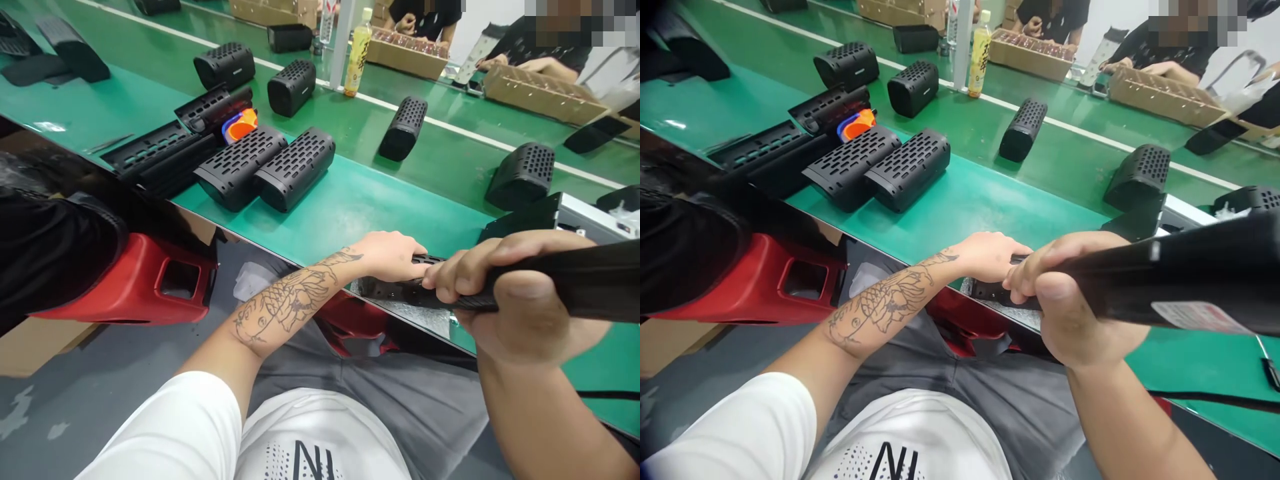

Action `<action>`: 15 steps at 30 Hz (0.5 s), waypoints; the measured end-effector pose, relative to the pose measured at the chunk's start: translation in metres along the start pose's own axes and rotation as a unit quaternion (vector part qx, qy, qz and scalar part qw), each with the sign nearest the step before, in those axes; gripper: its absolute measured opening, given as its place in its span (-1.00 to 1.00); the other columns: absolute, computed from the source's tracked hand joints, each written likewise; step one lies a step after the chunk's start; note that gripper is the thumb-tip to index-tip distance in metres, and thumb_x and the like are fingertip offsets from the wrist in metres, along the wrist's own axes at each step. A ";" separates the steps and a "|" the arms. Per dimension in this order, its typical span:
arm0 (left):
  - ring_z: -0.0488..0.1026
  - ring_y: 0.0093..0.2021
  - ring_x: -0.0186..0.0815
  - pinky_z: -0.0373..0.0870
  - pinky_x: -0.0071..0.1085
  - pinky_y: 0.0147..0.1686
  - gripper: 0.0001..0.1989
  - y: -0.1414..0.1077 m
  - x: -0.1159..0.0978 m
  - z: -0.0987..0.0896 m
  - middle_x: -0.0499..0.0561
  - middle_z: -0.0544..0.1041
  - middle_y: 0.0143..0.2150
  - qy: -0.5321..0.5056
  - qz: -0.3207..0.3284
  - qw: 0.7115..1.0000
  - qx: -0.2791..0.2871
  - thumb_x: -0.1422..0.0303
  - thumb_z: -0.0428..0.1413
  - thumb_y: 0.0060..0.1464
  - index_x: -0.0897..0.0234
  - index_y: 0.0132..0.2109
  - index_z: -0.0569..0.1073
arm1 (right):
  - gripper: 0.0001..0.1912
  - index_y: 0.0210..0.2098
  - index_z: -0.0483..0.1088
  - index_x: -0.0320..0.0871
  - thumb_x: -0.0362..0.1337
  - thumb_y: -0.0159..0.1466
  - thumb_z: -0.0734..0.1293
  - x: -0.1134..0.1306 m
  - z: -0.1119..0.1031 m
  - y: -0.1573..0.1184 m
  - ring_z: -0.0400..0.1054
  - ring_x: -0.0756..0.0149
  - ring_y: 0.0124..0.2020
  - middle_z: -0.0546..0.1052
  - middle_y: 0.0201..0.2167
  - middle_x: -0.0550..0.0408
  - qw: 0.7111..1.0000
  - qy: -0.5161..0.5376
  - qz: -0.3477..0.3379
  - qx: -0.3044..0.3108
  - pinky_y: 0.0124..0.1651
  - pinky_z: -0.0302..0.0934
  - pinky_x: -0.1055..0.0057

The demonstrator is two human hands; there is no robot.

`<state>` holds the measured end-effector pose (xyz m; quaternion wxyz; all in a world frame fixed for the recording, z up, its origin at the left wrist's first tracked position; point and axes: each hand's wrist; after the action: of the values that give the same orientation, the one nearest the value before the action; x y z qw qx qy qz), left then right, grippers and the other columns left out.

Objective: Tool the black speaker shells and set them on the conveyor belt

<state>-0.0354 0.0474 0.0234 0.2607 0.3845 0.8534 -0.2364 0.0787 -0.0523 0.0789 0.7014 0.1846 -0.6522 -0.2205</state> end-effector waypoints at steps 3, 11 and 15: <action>0.68 0.08 0.00 0.54 -0.21 -0.04 -0.52 0.001 0.001 -0.004 0.04 0.75 0.13 -0.008 0.008 1.000 0.015 -0.02 0.10 0.25 -0.02 0.19 0.64 | -0.64 -0.39 0.47 -0.08 -0.08 0.15 0.67 -0.008 -0.003 0.004 0.35 0.28 -0.68 0.47 -0.63 0.24 0.999 0.001 0.029 0.023 -0.57 0.40 0.23; 0.69 0.01 0.06 0.58 -0.12 -0.08 -0.60 0.005 0.005 -0.003 0.09 0.76 -0.01 -0.024 0.037 0.999 0.016 0.04 0.13 0.20 0.07 0.05 0.68 | -0.70 -0.34 0.45 -0.08 -0.15 0.25 0.62 -0.014 -0.009 -0.004 0.33 0.35 -0.66 0.46 -0.61 0.24 0.994 0.018 0.032 0.105 -0.57 0.37 0.31; 0.69 -0.07 0.03 0.58 -0.12 -0.12 -0.67 0.009 0.009 0.000 0.08 0.76 -0.08 -0.030 0.047 0.998 0.014 0.06 0.17 0.18 0.09 -0.07 0.69 | -0.72 -0.31 0.45 -0.05 -0.14 0.27 0.60 -0.017 -0.013 -0.007 0.34 0.35 -0.63 0.46 -0.59 0.26 0.993 0.018 0.038 0.110 -0.50 0.40 0.28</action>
<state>-0.0338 0.0573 0.0157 0.2918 0.4206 0.8225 -0.2478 0.0898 -0.0492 0.0593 0.6963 0.2392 -0.6665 -0.1174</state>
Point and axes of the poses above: each hand's wrist, its own y-axis towards the middle knuckle, its own z-axis out of the palm, x = y × z
